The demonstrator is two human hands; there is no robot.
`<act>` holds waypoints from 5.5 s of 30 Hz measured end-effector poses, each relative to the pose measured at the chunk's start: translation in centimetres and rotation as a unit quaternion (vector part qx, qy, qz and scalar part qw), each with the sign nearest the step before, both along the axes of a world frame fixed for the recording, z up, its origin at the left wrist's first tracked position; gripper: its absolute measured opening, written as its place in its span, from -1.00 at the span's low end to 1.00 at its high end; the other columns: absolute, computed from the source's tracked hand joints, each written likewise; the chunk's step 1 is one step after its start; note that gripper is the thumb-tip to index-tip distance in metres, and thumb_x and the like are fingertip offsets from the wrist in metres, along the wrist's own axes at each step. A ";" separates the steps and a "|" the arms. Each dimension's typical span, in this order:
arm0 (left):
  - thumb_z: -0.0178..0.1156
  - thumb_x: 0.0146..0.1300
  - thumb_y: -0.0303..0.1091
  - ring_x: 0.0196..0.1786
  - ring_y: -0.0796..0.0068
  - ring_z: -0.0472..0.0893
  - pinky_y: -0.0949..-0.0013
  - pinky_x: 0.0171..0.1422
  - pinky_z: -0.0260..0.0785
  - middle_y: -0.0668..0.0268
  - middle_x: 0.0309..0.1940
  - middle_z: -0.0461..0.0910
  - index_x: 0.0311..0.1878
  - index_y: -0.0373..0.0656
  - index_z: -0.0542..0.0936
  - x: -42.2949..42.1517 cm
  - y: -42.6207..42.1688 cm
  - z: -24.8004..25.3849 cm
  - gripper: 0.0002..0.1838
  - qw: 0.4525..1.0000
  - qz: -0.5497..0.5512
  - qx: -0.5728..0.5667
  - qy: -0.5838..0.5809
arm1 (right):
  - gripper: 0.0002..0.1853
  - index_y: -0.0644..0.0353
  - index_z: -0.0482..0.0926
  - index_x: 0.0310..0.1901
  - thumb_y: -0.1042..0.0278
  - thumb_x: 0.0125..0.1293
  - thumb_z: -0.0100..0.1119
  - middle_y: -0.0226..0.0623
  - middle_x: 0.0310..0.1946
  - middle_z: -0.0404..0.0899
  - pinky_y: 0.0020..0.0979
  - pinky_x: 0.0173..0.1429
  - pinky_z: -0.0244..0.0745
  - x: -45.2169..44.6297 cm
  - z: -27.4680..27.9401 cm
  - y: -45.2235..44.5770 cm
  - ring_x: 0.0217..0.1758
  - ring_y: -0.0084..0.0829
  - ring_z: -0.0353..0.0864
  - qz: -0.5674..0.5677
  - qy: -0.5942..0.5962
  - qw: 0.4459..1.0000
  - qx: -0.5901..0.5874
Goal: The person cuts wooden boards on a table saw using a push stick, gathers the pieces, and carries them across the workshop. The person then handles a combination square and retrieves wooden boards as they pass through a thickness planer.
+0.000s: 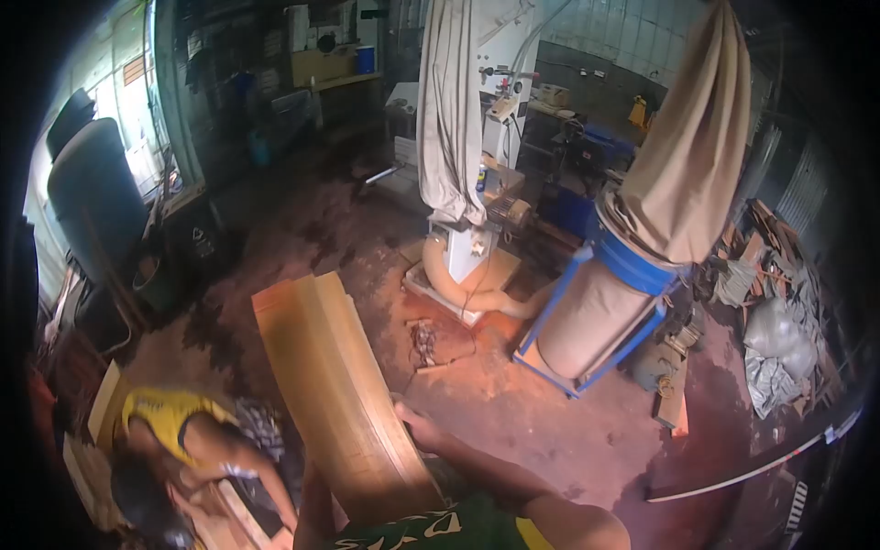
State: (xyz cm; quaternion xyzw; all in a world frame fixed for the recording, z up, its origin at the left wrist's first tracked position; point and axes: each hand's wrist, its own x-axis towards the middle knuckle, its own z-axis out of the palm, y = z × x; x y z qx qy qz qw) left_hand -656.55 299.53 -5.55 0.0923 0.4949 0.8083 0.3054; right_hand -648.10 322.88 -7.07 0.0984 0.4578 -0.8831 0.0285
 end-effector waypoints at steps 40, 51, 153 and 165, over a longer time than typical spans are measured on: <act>0.16 0.47 -0.16 0.16 0.47 0.59 0.34 0.15 0.52 0.25 0.22 0.57 0.39 -0.25 0.42 -134.3 44.6 4.3 -0.46 0.995 -0.022 -0.091 -0.013 | -0.06 0.31 0.36 0.40 -0.36 0.24 0.28 -0.29 0.29 0.44 -0.33 0.44 0.24 -130.2 7.7 45.4 0.35 -0.47 0.36 -0.072 0.204 0.973 -0.075; 0.18 0.45 -0.15 0.17 0.47 0.58 0.34 0.17 0.51 0.25 0.24 0.56 0.39 -0.25 0.42 -154.3 84.2 3.6 -0.45 0.942 -0.326 -0.082 -0.009 | 0.04 0.33 0.30 0.41 -0.45 0.20 0.30 -0.15 0.34 0.38 -0.16 0.44 0.28 -139.9 2.9 70.5 0.39 -0.33 0.34 -0.405 0.130 0.905 -0.021; 0.29 0.30 -0.40 0.12 0.33 0.62 0.21 0.24 0.50 0.21 0.06 0.63 0.14 -0.26 0.58 -104.7 253.8 19.2 -0.64 0.794 -0.548 0.218 0.146 | -0.35 0.51 0.28 0.37 0.22 0.41 0.18 0.10 0.28 0.44 -0.26 0.28 0.54 -92.6 16.2 195.3 0.25 -0.13 0.58 -0.941 -0.139 0.114 0.287; 0.31 0.40 -0.34 0.07 0.49 0.63 0.41 0.17 0.52 0.27 0.06 0.62 0.18 -0.16 0.60 -128.6 219.0 4.1 -0.67 0.819 -0.513 0.088 0.241 | -0.55 0.38 0.41 0.33 0.31 0.52 0.10 -0.19 0.08 0.59 -0.45 -0.06 0.52 -113.2 8.3 182.1 -0.15 -0.44 0.58 -0.848 -0.286 0.370 0.249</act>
